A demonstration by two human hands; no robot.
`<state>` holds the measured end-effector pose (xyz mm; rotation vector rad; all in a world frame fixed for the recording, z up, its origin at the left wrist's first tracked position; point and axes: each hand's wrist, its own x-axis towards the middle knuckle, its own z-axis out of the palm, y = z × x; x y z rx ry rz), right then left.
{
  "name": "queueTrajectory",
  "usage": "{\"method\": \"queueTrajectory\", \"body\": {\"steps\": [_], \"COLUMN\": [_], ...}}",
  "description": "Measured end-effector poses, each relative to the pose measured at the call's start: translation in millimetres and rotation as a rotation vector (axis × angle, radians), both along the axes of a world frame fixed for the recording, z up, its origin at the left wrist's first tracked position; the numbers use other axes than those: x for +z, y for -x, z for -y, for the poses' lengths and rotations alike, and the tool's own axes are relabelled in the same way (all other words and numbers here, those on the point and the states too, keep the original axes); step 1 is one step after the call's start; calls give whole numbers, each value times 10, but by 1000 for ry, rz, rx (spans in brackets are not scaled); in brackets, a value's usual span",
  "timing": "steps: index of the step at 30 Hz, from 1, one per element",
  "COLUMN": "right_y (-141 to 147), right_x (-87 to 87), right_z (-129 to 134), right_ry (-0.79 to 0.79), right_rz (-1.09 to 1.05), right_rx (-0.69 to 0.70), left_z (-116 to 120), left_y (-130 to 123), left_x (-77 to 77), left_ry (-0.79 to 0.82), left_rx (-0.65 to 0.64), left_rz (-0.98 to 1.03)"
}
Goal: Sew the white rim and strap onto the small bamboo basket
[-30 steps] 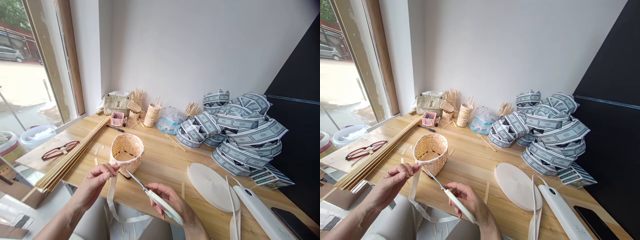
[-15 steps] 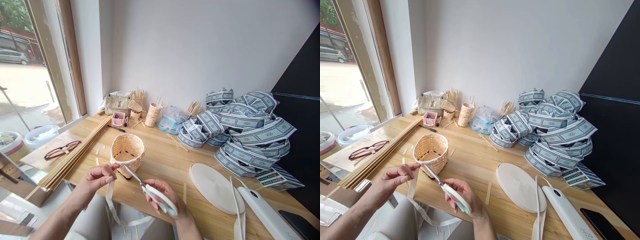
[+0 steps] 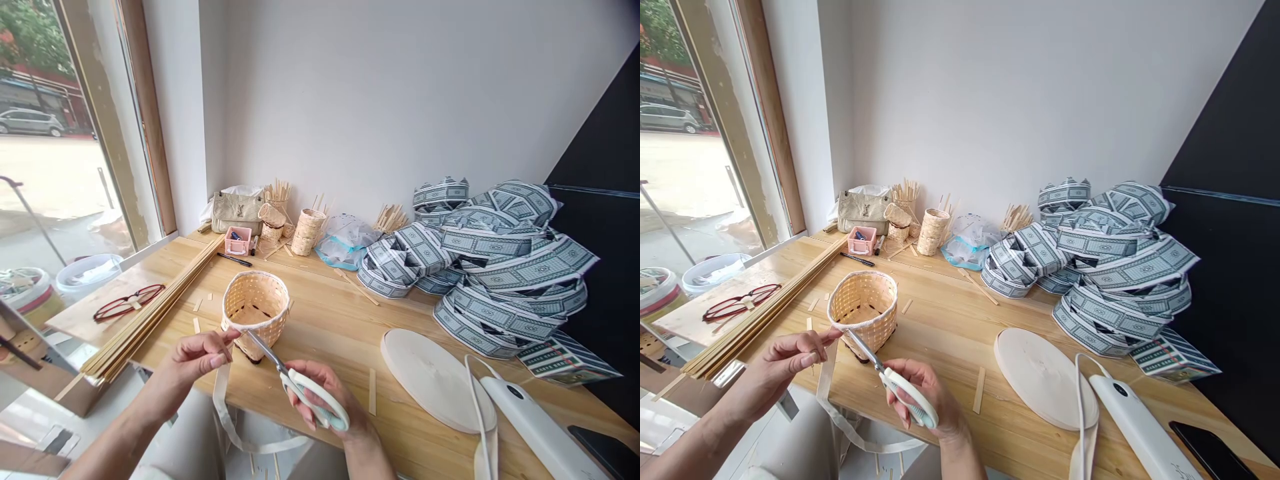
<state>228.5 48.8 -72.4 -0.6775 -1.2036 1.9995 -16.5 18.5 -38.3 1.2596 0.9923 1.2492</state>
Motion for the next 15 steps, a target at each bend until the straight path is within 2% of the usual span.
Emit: {"method": "queueTrajectory", "body": {"steps": [7, 15], "right_y": [21, 26], "right_x": [-38, -28], "right_z": [-75, -101], "right_ry": [29, 74], "right_rz": [-25, 16], "right_rx": [57, 39], "left_z": [1, -2], "left_y": [16, 19], "left_x": [-25, -42], "left_ry": [14, 21], "left_rx": [-21, -32], "left_rz": [9, 6]}}
